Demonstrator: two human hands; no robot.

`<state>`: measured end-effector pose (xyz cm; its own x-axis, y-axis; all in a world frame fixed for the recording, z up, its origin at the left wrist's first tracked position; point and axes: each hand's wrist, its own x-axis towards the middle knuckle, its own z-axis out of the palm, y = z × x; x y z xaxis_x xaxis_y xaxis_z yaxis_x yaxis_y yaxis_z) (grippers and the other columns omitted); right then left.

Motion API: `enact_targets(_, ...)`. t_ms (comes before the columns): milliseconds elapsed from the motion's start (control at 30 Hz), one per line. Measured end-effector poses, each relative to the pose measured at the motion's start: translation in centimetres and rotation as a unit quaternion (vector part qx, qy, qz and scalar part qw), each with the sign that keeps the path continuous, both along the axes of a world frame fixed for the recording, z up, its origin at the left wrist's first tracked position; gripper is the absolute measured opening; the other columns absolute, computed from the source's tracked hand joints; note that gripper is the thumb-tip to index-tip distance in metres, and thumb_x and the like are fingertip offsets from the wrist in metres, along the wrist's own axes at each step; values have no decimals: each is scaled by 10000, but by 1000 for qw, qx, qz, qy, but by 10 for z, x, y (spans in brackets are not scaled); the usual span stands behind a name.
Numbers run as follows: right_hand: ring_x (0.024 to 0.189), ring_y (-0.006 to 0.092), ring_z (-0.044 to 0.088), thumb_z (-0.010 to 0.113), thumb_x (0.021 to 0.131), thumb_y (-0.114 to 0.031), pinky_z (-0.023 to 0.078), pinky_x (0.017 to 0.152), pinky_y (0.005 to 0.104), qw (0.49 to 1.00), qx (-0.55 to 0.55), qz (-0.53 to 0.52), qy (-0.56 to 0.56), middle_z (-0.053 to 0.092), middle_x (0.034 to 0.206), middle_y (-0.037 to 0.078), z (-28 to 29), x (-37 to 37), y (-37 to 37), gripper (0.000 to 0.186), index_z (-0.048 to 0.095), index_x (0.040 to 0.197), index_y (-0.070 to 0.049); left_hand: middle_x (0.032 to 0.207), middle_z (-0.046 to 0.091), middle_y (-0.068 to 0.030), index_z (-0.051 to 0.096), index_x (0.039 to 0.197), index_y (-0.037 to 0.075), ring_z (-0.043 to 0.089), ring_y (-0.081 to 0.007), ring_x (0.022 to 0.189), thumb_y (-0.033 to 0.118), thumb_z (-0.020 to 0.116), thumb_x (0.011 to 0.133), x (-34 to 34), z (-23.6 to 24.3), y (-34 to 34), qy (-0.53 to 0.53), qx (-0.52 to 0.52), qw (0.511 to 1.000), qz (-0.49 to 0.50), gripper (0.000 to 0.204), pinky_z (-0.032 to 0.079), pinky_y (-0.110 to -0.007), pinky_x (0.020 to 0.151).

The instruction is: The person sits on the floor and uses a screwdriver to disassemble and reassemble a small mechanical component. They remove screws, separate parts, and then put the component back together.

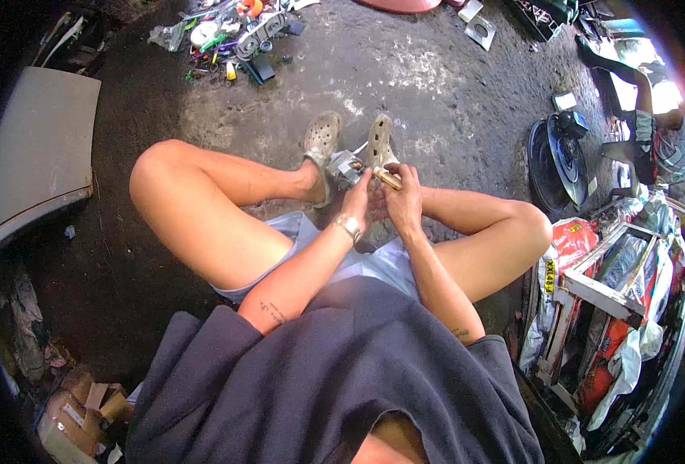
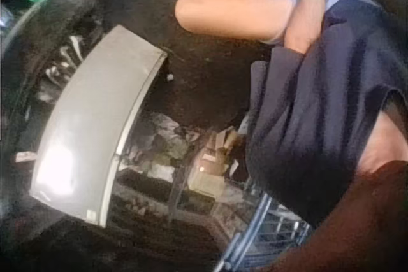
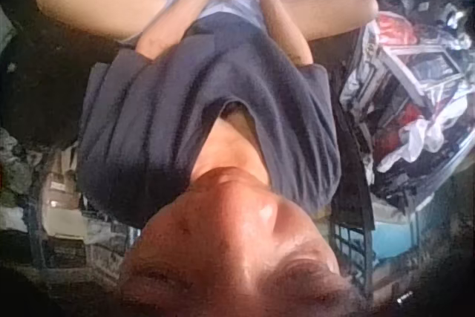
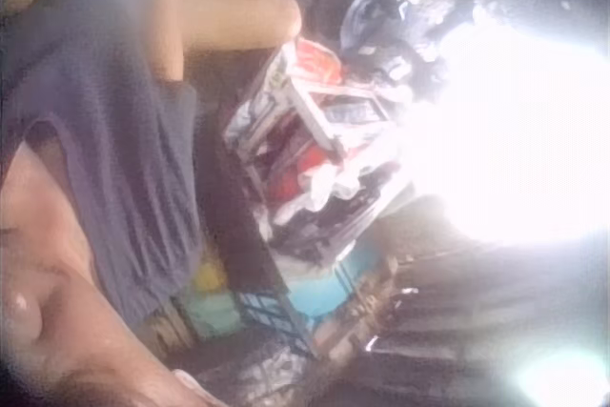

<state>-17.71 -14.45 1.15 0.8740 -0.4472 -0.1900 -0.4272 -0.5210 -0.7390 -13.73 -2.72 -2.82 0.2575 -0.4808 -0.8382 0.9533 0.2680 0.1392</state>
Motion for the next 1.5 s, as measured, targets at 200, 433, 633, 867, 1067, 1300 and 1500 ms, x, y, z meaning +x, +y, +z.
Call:
enact_targets(200, 1166, 437, 598, 669, 926, -202, 504, 959, 495, 994, 14, -60, 87, 572, 1271, 261, 32, -2, 7, 359, 629, 1209, 14, 1099, 715, -49, 651, 1169, 111, 675, -222, 1038, 480, 496, 1060, 5, -40, -17, 9, -90, 994, 58, 415, 535, -442, 874)
enact_targets(433, 973, 360, 715, 589, 1013, -307, 568, 819, 440, 997, -73, 31, 22, 685, 1029, 226, 15, -20, -1, 384, 601, 1294, -45, 1095, 716, -73, 660, 1184, 97, 696, -228, 971, 509, 520, 1036, 1, -40, -25, -45, -105, 992, 56, 459, 533, -424, 848)
enact_targets(633, 1193, 405, 618, 667, 959, -169, 543, 952, 454, 992, 61, -13, 111, 546, 1347, 270, 38, -15, -1, 397, 597, 1332, -51, 1105, 719, -88, 665, 1177, 90, 689, -248, 1012, 499, 542, 1029, -1, -45, -23, -4, -121, 992, 46, 452, 548, -442, 862)
enact_targets(867, 1158, 415, 636, 605, 1007, -198, 538, 925, 463, 981, 16, -79, 174, 607, 1320, 259, 56, -7, 5, 349, 598, 1313, -30, 1109, 705, -68, 642, 1186, 108, 669, -232, 997, 502, 537, 1031, 3, -28, -22, -5, -75, 997, 30, 436, 531, -464, 870)
enact_targets(1067, 1083, 428, 668, 621, 991, -157, 535, 908, 475, 991, -121, -20, -46, 686, 1135, 260, 46, -14, 3, 298, 604, 1245, -1, 1096, 703, -62, 642, 1187, 123, 637, -221, 966, 496, 548, 1023, 3, -15, -24, -8, -44, 997, 61, 419, 485, -468, 815)
enact_targets(1300, 1060, 427, 679, 615, 986, -161, 534, 913, 481, 994, -105, 15, -32, 700, 1134, 258, 32, -20, 1, 331, 592, 1284, -17, 1074, 720, -70, 655, 1194, 107, 637, -228, 905, 482, 530, 1026, 1, -47, -22, -21, -90, 995, 47, 429, 505, -436, 809)
enact_targets(1500, 1058, 410, 678, 617, 1007, -234, 533, 916, 476, 980, -99, 147, -85, 686, 1108, 262, 36, -16, -4, 361, 606, 1309, -36, 1056, 732, -88, 644, 1161, 75, 704, -248, 858, 447, 513, 1030, 0, -47, -19, -6, -87, 991, 100, 415, 554, -441, 801)
